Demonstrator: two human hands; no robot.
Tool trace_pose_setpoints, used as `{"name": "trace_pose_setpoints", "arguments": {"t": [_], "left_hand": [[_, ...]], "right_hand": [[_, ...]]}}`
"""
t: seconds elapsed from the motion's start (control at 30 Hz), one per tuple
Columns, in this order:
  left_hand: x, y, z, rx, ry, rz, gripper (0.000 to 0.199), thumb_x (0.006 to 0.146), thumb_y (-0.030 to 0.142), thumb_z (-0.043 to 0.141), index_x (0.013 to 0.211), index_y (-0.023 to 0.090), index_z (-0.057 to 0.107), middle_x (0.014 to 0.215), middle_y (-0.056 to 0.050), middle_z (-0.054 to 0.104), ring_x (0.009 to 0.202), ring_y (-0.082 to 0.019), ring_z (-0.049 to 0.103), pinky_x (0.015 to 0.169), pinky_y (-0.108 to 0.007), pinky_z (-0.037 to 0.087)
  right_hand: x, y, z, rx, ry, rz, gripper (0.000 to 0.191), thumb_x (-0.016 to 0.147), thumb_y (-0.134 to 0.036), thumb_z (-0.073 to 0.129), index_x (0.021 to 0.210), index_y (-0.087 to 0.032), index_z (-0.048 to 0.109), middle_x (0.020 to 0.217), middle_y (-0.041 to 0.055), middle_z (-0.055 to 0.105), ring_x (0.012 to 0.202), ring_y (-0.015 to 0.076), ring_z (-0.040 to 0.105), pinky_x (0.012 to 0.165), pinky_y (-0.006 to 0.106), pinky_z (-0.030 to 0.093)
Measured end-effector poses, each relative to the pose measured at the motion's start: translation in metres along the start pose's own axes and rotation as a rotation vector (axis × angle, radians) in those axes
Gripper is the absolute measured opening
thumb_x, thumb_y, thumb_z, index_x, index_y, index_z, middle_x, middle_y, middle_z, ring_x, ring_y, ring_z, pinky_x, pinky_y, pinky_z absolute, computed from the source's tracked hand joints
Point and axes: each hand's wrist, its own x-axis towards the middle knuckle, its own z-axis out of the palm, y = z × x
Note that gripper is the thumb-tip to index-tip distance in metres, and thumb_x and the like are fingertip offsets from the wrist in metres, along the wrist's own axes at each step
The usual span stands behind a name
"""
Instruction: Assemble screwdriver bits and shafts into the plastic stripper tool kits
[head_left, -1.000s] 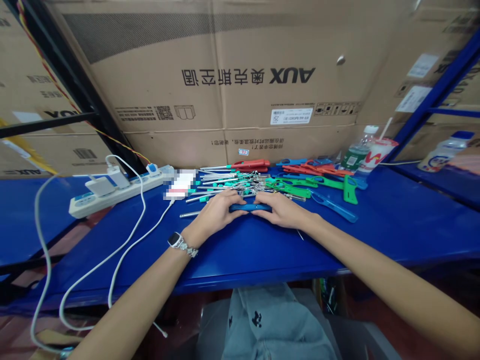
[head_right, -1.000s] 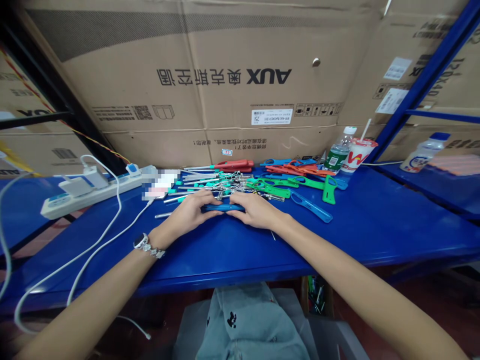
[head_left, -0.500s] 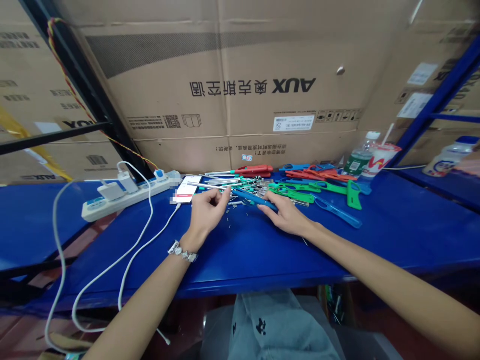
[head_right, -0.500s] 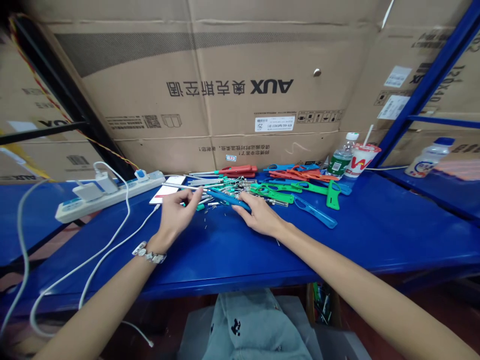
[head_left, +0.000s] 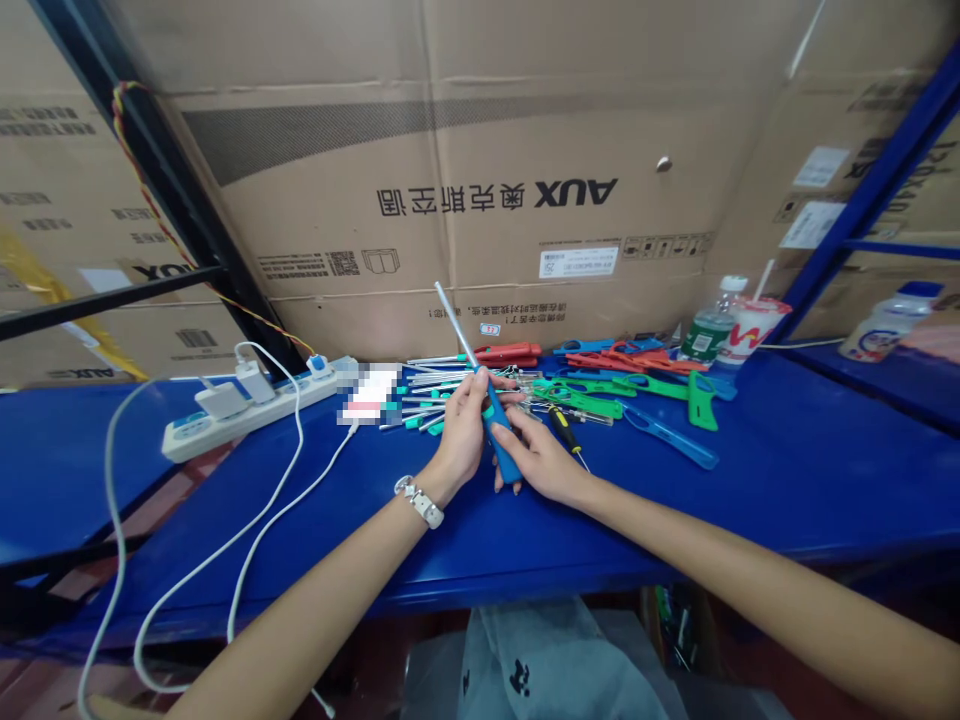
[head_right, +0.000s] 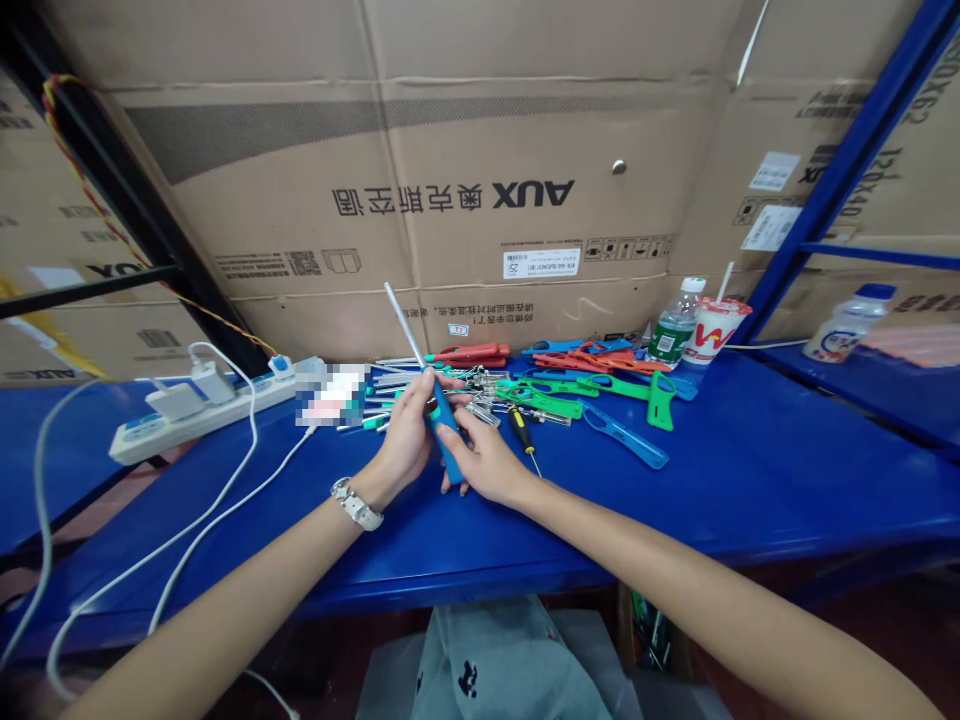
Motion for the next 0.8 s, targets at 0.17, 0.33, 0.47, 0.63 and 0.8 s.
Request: {"name": "trace_pose_setpoints", "arguments": {"t": [0.17,0.33,0.47,0.63,0.8], "left_hand": [[0.007,-0.002,0.007,0.002,-0.041,0.001,0.041,0.084,0.058,0.073,0.084,0.019,0.063,0.077,-0.003,0.069,0.070,-0.019,0.072,0.066,-0.030,0.058],[0.012,0.023,0.005,0.269,-0.178,0.125,0.037,0.092,0.058,0.062,0.088,0.021,0.060,0.061,0.005,0.053,0.045,-0.011,0.057,0.047,-0.023,0.045],[0.013,0.044,-0.005,0.843,-0.384,0.349,0.026,0.100,0.040,0.055,0.087,0.019,0.061,0.058,0.003,0.052,0.045,-0.011,0.047,0.047,-0.024,0.036],[0.006,0.037,-0.027,1.302,-0.586,0.512,0.021,0.101,0.031,0.050,0.090,0.018,0.064,0.071,-0.004,0.063,0.059,-0.018,0.057,0.060,-0.029,0.042],[-0.002,0.024,-0.042,1.326,-0.579,0.524,0.025,0.101,0.035,0.048,0.091,0.022,0.066,0.074,-0.006,0.065,0.062,-0.021,0.060,0.060,-0.030,0.041]], "right_hand": [[0.003,0.000,-0.006,-0.172,0.111,-0.143,0.036,0.095,-0.056,0.056,0.087,-0.021,0.057,0.066,-0.0027,0.055,0.053,0.0123,0.051,0.047,0.025,0.044],[0.002,-0.004,-0.014,-0.321,0.078,-0.042,0.053,0.093,-0.061,0.056,0.060,-0.020,0.052,0.050,-0.0017,0.050,0.047,0.0112,0.046,0.048,0.025,0.037],[0.001,-0.017,-0.025,-0.106,0.151,-0.127,0.048,0.084,-0.066,0.066,0.071,-0.021,0.054,0.053,-0.0043,0.052,0.044,0.0099,0.046,0.044,0.024,0.036],[0.010,-0.019,-0.033,0.091,0.298,-0.154,0.059,0.086,-0.076,0.054,0.061,-0.023,0.045,0.042,-0.0073,0.038,0.036,0.0083,0.037,0.038,0.023,0.030],[0.009,-0.013,-0.029,-0.020,0.266,-0.149,0.055,0.085,-0.072,0.060,0.065,-0.022,0.051,0.047,-0.0053,0.047,0.039,0.0089,0.042,0.040,0.024,0.034]]}}
